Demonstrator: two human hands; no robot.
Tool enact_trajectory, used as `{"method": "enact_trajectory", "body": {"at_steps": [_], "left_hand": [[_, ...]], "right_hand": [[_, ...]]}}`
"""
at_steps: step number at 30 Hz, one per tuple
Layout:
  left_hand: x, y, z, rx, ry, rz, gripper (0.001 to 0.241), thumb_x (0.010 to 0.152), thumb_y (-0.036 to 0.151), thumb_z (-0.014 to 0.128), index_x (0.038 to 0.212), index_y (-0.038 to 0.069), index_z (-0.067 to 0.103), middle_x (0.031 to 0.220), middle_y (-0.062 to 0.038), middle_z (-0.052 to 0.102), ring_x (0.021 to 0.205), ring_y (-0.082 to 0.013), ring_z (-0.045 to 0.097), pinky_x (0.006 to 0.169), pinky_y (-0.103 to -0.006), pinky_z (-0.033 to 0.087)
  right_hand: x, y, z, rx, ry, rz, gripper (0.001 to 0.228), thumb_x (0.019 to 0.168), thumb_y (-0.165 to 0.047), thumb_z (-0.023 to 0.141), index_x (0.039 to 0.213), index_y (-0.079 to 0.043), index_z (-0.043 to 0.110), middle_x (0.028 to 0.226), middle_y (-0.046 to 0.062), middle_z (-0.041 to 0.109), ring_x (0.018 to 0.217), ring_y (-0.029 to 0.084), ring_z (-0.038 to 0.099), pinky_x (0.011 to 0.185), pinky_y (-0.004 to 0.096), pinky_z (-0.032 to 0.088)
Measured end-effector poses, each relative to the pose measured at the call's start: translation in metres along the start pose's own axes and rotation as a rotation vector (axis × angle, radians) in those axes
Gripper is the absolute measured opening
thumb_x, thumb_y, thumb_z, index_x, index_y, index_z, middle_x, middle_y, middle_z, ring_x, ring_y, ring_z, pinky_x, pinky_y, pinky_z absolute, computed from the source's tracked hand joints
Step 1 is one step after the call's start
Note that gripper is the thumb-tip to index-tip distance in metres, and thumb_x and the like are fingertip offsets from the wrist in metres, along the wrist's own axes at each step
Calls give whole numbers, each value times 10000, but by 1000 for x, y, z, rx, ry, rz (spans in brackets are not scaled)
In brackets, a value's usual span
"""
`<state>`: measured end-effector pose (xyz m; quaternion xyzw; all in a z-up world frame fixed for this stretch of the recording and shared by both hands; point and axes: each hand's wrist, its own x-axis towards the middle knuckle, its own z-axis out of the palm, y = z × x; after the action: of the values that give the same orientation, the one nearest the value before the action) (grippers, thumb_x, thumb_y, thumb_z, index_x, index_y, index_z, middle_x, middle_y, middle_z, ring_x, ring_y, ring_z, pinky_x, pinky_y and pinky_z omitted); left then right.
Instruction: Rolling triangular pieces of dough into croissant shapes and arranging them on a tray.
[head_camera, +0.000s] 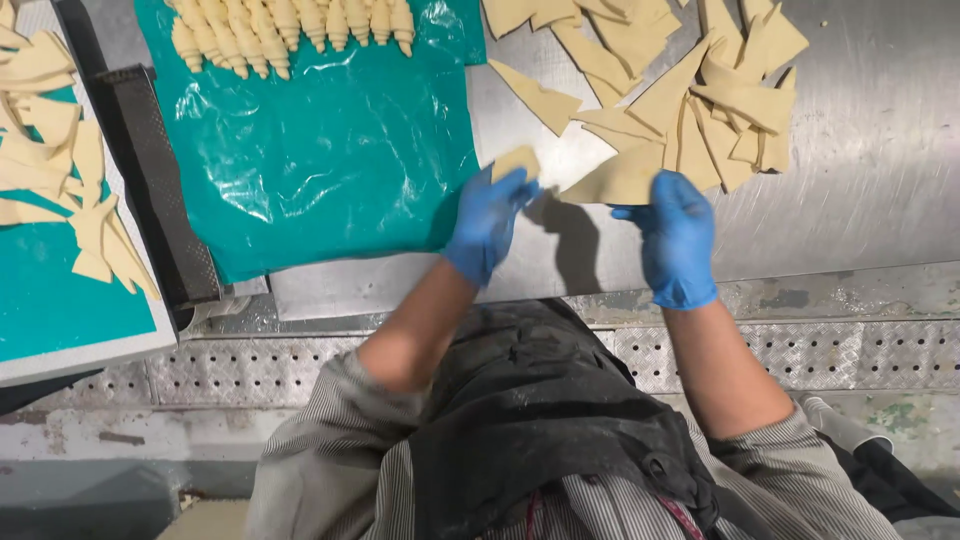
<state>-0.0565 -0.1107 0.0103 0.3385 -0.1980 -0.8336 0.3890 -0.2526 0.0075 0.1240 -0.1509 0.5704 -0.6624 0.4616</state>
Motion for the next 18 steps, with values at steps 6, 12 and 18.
{"method": "enact_trajectory", "body": {"at_steps": [6, 12, 18], "left_hand": [[30, 30, 64, 241, -94, -103, 516, 988, 312, 612, 1450, 84, 579, 1293, 43, 653, 1116, -146, 594, 1083, -430, 384], [-25, -32, 22, 103, -262, -456, 459, 1036, 249, 692, 1304, -113, 607, 1132, -161, 709, 1007, -243, 709, 908, -394, 585], [-53, -61, -14, 233, -41, -261, 408, 956, 103, 640, 1348, 2, 587, 1160, -121, 712, 996, -213, 732, 827, -331, 631]], "right_hand": [[-4, 0, -32, -904, -67, -607, 193, 1093, -107, 672, 1240, 14, 701, 1135, 151, 733, 974, 207, 691, 889, 374, 557], [-30, -9, 14, -1032, -487, -673, 278, 969, -181, 716, 1196, -20, 728, 1205, 159, 707, 1130, 277, 662, 951, 397, 545], [19, 74, 2, 158, -156, 910, 562, 975, -474, 520, 1194, 19, 677, 1056, 138, 743, 937, 236, 723, 859, 396, 583]]}}
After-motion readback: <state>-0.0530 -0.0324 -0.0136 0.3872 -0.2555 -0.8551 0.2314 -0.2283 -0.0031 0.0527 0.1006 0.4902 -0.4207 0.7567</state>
